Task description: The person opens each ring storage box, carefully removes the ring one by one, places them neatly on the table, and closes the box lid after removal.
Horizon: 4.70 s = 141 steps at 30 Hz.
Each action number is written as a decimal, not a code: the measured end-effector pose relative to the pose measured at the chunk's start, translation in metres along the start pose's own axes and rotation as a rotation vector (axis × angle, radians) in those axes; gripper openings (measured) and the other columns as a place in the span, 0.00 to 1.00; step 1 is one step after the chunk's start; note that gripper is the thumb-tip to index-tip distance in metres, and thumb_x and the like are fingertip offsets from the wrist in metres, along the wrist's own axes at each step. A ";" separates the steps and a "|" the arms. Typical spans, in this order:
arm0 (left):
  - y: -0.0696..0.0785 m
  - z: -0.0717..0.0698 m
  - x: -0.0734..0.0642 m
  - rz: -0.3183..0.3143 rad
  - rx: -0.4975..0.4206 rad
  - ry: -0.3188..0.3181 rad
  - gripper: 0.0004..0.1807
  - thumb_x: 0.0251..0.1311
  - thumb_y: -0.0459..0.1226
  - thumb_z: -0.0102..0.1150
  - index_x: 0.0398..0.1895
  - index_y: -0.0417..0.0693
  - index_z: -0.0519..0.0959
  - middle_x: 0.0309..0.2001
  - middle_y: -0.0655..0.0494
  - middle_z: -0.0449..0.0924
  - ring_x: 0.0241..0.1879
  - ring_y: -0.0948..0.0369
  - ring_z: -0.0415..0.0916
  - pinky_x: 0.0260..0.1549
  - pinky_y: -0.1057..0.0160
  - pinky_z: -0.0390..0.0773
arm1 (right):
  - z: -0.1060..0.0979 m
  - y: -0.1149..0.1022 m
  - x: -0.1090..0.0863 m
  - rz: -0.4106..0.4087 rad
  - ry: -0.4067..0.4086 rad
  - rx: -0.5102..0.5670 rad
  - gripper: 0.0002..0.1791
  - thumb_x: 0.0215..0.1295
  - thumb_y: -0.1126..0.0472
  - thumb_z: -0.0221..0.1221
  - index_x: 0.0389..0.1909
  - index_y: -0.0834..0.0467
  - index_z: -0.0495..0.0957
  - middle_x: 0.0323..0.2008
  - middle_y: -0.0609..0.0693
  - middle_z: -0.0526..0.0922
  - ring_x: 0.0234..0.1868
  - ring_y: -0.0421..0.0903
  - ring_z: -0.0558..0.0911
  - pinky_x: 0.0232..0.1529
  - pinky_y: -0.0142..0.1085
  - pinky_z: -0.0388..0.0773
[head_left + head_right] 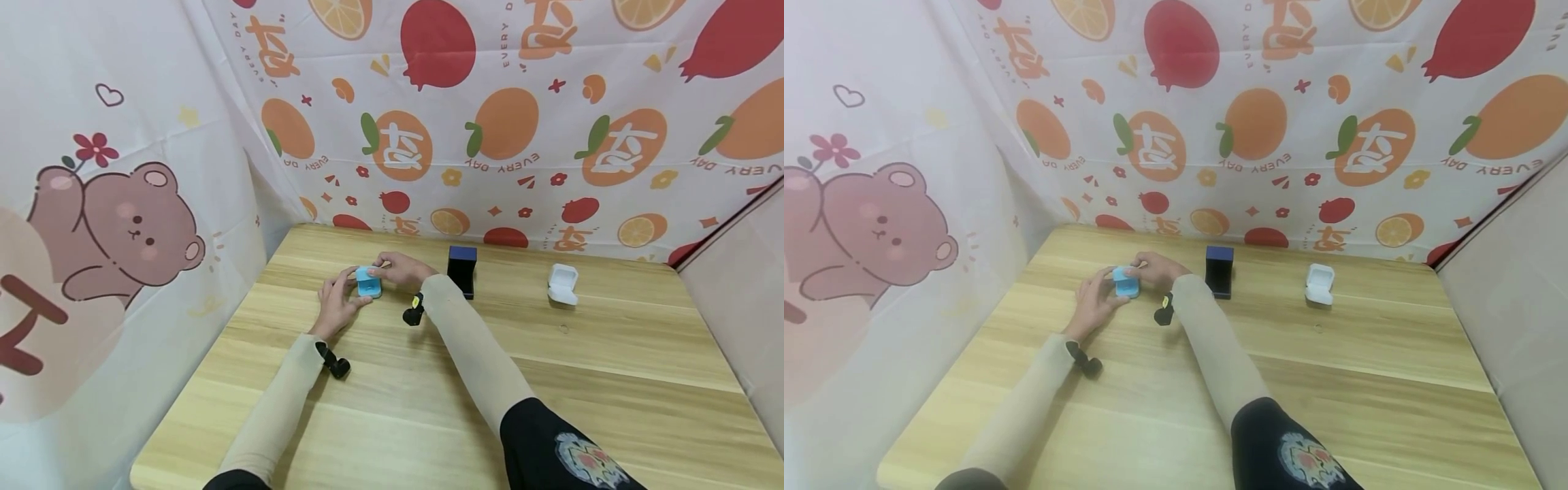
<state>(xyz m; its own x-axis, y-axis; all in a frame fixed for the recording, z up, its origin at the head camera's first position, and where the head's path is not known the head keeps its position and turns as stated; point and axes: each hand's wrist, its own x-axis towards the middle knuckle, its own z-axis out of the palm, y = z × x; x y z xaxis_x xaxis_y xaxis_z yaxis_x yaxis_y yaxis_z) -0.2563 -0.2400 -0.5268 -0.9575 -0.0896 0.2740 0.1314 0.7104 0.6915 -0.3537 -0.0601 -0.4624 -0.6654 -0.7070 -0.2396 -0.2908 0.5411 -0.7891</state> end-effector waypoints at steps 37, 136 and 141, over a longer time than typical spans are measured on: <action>-0.002 0.001 -0.002 0.017 -0.007 0.012 0.42 0.44 0.47 0.67 0.65 0.65 0.58 0.52 0.50 0.78 0.49 0.52 0.58 0.44 0.52 0.46 | 0.008 0.008 0.007 0.018 0.114 0.035 0.20 0.62 0.38 0.45 0.41 0.48 0.73 0.51 0.46 0.77 0.50 0.45 0.76 0.42 0.38 0.72; 0.002 0.000 -0.005 -0.056 0.076 -0.030 0.41 0.51 0.52 0.58 0.68 0.66 0.50 0.58 0.58 0.74 0.57 0.51 0.56 0.52 0.49 0.48 | 0.021 0.013 -0.013 -0.129 0.390 -0.058 0.05 0.56 0.54 0.61 0.29 0.49 0.82 0.46 0.42 0.82 0.57 0.45 0.73 0.60 0.60 0.55; 0.001 0.001 -0.005 -0.046 0.069 -0.034 0.41 0.52 0.51 0.58 0.68 0.65 0.50 0.58 0.58 0.74 0.57 0.50 0.55 0.52 0.49 0.47 | 0.026 0.014 -0.011 -0.117 0.395 -0.054 0.05 0.55 0.55 0.61 0.30 0.51 0.82 0.45 0.43 0.82 0.56 0.45 0.74 0.59 0.62 0.52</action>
<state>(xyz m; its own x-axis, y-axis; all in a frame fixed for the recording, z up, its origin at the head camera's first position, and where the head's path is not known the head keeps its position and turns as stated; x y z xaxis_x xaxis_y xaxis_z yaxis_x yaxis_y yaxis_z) -0.2516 -0.2378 -0.5285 -0.9705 -0.1002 0.2192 0.0702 0.7525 0.6549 -0.3331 -0.0563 -0.4856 -0.8353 -0.5418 0.0937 -0.4088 0.4979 -0.7649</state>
